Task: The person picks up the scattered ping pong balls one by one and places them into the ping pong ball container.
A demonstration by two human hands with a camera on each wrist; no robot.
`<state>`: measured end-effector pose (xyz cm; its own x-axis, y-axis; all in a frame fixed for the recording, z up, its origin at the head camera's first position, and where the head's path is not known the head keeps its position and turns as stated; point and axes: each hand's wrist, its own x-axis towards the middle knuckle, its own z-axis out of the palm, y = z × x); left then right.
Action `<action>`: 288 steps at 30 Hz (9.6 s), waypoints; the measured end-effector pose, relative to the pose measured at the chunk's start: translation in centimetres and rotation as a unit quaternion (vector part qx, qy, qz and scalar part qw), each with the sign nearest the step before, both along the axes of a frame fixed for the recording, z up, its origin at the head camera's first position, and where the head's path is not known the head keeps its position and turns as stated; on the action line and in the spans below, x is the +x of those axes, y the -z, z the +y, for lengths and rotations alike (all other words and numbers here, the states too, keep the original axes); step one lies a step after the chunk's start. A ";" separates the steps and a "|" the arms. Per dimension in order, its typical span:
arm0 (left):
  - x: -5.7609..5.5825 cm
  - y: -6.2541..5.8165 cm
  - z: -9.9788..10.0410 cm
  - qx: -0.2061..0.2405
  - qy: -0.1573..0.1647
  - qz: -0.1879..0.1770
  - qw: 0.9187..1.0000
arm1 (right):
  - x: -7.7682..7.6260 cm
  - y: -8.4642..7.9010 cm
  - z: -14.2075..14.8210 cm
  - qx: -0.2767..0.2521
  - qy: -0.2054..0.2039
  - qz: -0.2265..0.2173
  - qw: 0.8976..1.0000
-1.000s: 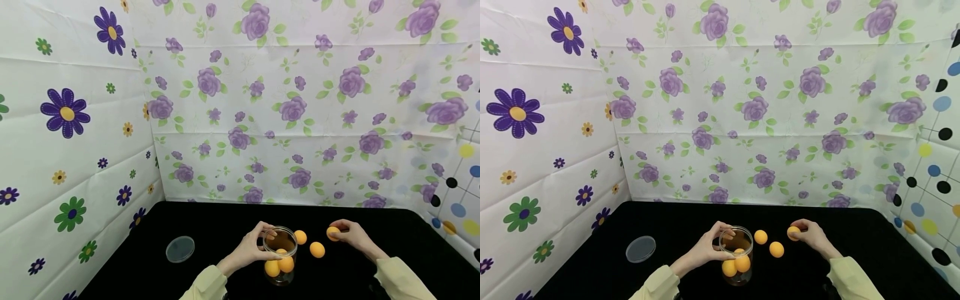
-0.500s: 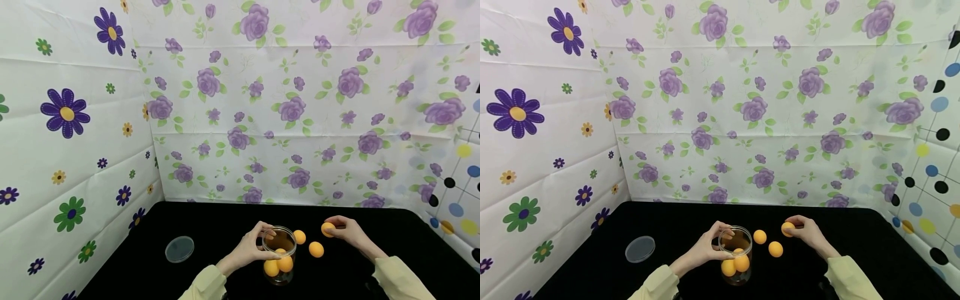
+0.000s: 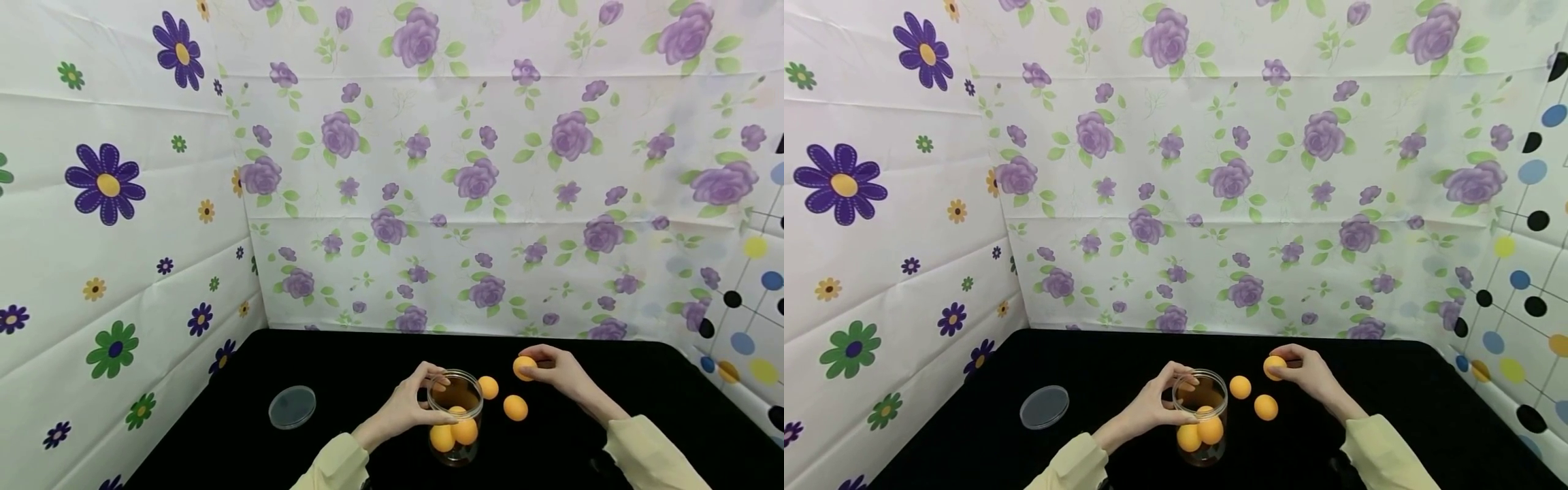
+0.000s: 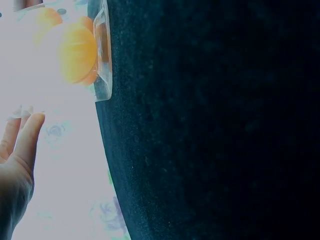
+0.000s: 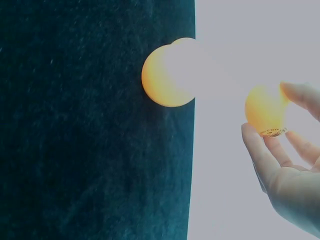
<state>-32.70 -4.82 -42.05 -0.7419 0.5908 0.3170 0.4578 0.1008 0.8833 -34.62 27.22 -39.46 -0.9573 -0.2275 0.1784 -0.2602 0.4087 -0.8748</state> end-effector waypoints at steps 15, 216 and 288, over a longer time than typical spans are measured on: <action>0.4 -0.8 -0.1 0.003 0.011 0.002 1.000 | 0.6 -1.3 -1.8 -0.005 -0.007 0.009 1.000; -0.2 0.5 0.1 0.003 0.001 0.006 1.000 | 1.2 1.2 -0.5 0.017 -0.044 -0.035 0.998; -0.1 0.3 0.0 0.000 -0.001 0.012 1.000 | 0.3 3.8 -1.2 0.016 -0.125 -0.052 0.991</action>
